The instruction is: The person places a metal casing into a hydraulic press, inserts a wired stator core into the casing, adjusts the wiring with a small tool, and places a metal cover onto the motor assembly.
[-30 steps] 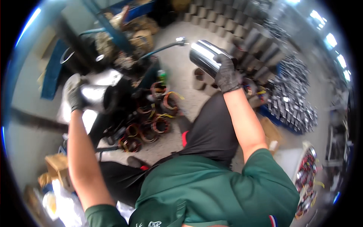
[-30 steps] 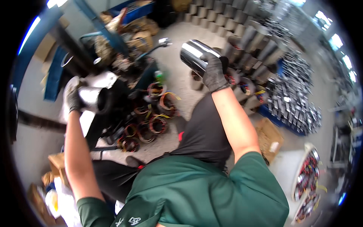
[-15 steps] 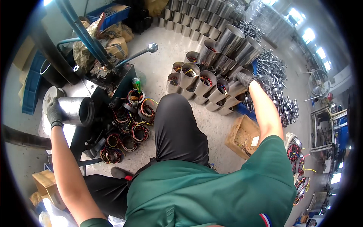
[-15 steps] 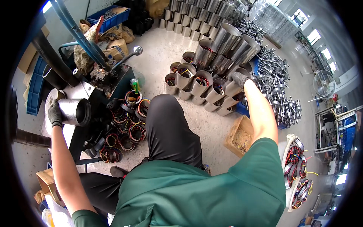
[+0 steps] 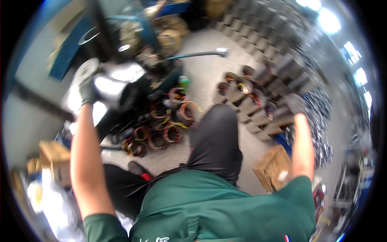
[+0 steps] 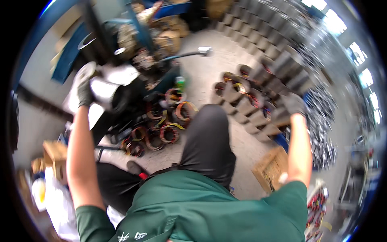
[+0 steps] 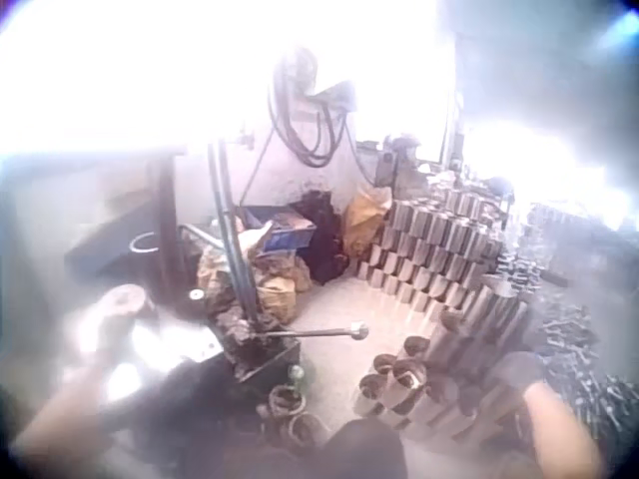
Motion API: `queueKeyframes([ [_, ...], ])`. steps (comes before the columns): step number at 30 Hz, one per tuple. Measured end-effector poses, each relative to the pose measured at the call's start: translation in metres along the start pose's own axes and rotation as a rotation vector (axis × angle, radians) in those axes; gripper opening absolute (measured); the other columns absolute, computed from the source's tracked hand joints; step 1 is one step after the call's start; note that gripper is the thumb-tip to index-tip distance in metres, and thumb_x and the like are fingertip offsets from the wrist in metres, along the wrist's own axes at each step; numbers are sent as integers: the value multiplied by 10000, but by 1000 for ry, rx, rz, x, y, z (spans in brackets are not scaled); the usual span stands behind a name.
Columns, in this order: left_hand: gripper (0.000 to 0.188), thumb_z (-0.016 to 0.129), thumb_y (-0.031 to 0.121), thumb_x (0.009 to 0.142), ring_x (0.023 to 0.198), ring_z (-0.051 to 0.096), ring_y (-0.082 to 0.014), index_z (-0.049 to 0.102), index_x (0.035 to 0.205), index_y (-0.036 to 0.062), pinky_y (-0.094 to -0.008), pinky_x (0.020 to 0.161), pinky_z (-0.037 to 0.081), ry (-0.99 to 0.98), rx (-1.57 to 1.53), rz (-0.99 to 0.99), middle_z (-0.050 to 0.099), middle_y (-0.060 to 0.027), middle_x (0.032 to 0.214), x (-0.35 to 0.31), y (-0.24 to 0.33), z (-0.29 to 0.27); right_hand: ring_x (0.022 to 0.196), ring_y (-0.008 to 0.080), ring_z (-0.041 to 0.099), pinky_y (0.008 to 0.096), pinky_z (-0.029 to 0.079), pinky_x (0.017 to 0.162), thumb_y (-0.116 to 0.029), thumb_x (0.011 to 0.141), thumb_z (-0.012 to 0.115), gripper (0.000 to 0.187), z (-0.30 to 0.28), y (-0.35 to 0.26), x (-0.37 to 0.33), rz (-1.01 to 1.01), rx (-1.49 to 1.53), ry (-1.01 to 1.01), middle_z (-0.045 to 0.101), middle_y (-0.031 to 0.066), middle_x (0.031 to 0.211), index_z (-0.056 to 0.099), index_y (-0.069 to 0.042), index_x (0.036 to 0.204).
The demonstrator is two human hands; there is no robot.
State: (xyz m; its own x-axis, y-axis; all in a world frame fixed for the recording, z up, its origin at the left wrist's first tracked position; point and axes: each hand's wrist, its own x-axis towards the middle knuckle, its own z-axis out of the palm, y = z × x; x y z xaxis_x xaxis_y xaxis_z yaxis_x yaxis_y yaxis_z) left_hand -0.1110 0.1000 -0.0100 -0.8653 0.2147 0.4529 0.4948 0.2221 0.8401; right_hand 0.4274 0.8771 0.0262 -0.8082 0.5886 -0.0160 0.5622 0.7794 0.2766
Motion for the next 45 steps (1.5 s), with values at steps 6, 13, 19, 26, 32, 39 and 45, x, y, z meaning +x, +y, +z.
queueKeyframes([
  [6,398,384,228,1074,1183,646,-381,628,1362,102,-448,1067,484,-83,1065,-223,676,-201,1307,-26,41,-8,996,341,714,416,561,883,-247,928,715,320,-126,-212,-29,-338,722,32,732,219,1041,691,-16,1148],
  [13,577,443,498,1023,1181,639,-424,745,1161,26,-446,1077,448,214,687,-451,682,-280,1216,-48,72,-23,1327,348,558,485,387,1169,-184,852,709,460,-216,-496,-106,-1393,603,399,596,162,1417,626,-47,1283],
  [19,565,500,507,1008,1108,675,-427,758,1111,14,-457,1023,484,250,588,-447,719,-283,1099,-44,74,-14,1408,330,487,526,275,1221,-304,878,692,513,-197,-606,-97,-1474,607,613,567,163,1461,612,-46,1315],
  [26,492,428,441,1044,1203,633,-399,699,1268,97,-475,1055,472,23,738,-469,661,-215,1319,-40,92,-19,1260,441,587,504,458,1088,-336,899,724,609,-172,-635,-46,-1220,1038,603,614,252,1368,555,25,1359],
  [32,545,435,477,1027,1130,666,-423,709,1202,40,-486,1035,487,98,715,-539,706,-257,1177,-31,79,-13,1198,434,624,446,510,1018,-397,977,646,564,-142,-612,-30,-892,1153,95,635,273,1319,587,36,1333],
  [39,452,546,402,1004,1094,665,-415,662,1226,25,-473,995,502,401,616,-398,707,-263,1119,-55,89,2,997,210,626,366,498,923,-477,951,701,544,-140,-615,-51,-834,1546,-505,692,106,1062,663,5,1199],
  [45,458,726,281,937,1131,605,-358,610,1295,20,-442,1015,486,696,531,-210,616,-221,1237,-110,72,2,1007,139,598,314,512,893,-437,875,801,621,-158,-665,-77,-672,2080,-700,646,28,1124,614,-31,1307],
])
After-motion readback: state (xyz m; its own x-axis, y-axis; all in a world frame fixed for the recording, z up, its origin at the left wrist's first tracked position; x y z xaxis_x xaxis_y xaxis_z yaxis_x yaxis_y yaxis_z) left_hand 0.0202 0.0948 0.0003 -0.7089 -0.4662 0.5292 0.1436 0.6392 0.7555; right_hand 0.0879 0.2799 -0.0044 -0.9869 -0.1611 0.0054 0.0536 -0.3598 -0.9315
